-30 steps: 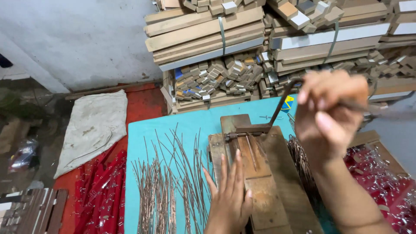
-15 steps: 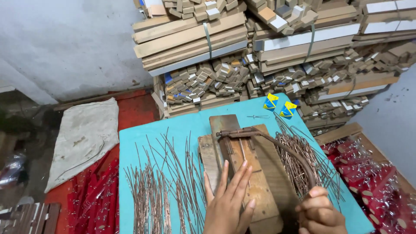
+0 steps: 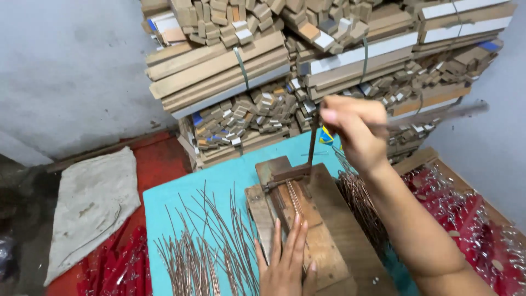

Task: Bending thin metal rods using a manual jig on a workbench

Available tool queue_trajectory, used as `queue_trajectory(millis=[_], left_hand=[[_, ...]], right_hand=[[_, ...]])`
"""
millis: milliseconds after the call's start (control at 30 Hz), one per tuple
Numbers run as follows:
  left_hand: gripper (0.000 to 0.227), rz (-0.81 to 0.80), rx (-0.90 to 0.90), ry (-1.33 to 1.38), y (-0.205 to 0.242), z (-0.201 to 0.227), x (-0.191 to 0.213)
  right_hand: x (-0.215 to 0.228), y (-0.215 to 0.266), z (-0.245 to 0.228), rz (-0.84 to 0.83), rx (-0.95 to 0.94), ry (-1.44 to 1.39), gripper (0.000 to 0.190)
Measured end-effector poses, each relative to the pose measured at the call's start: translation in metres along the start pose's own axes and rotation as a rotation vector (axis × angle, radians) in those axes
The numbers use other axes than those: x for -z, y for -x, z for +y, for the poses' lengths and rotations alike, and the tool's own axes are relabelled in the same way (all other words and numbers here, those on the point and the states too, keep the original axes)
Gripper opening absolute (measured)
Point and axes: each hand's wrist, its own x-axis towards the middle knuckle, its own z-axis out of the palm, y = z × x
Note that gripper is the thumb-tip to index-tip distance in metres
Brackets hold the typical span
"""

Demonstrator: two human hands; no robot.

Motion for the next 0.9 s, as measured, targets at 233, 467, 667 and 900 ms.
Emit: queue_trajectory(millis=[233, 467, 667, 900], left_hand=[[0.098, -0.021, -0.033, -0.044, 0.003, -0.001, -0.005], [0.089, -0.031, -0.008, -0.165, 0.005, -0.006, 0.003], [0.087, -0.064, -0.009, -0.185, 0.004, -0.003, 0.008], [0.069, -0.604, 0.104, 0.926, -0.015, -0.013, 0.04]], right_hand=[[-0.024, -0.048, 0.147, -0.022, -0.547, 0.045, 0.031], [-0.025, 0.02, 0.166, -0.365, -0.589, -0.097, 0.063], [-0.004, 0.036, 0.135, -1.034, -0.342, -0.261, 0.026], [-0.001, 0.049, 0.147, -1.021, -0.543, -0.223, 0.026]])
